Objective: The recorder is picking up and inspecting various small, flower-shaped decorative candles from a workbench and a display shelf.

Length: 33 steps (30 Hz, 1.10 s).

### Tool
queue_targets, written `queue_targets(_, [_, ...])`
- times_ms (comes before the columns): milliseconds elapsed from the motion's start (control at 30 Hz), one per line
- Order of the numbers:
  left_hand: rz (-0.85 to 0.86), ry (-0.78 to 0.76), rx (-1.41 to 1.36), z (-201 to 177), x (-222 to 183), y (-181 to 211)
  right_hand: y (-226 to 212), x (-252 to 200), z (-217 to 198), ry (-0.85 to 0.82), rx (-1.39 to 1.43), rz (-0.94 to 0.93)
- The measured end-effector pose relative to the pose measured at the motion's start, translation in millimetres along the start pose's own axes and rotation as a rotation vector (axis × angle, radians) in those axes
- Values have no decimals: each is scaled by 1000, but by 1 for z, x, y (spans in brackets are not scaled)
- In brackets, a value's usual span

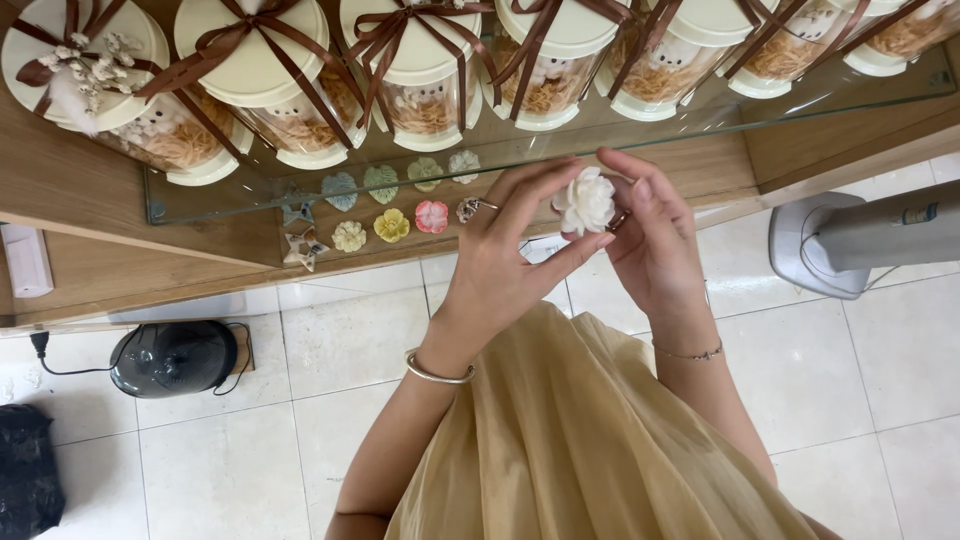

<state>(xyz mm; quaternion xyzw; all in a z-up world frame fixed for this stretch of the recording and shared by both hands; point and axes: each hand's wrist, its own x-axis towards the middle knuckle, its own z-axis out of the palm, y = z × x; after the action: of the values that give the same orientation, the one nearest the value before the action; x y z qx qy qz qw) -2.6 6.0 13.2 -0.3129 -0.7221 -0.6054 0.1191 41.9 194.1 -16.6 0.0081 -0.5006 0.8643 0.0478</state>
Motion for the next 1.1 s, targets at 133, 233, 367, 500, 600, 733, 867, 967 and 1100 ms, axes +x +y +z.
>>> queue_targets(133, [8,65,-4,2,-2,-1,-8,-3,4,-119,-105,-161])
queue_targets(233, [-205,32,-285,4,-5,-2,-13,-6,6,-205,-143,-239])
queue_targets(367, [-385,29,-839,8,-11,-17,-14,-5,9,-253,-206,-274])
queue_targets(500, [-492,53,-1045,11,-17,-30,-12,-3,15,-257,-249,-309])
queue_targets(600, [-490,50,-1044,14,-21,-34,-9,-5,16,-215,-304,-342])
queue_targets(733, [-487,46,-1037,15,-22,-33,-8,-5,20,-193,-378,-365])
queue_targets(867, [-457,7,-1020,12,-21,-30,-7,-5,24,-159,-447,-396])
queue_targets(967, [-435,-23,-1046,11,-19,-30,-7,-4,23,-132,-461,-399])
queue_targets(1100, [-435,-44,-1054,9,-17,-29,-7,-3,24,-102,-478,-407])
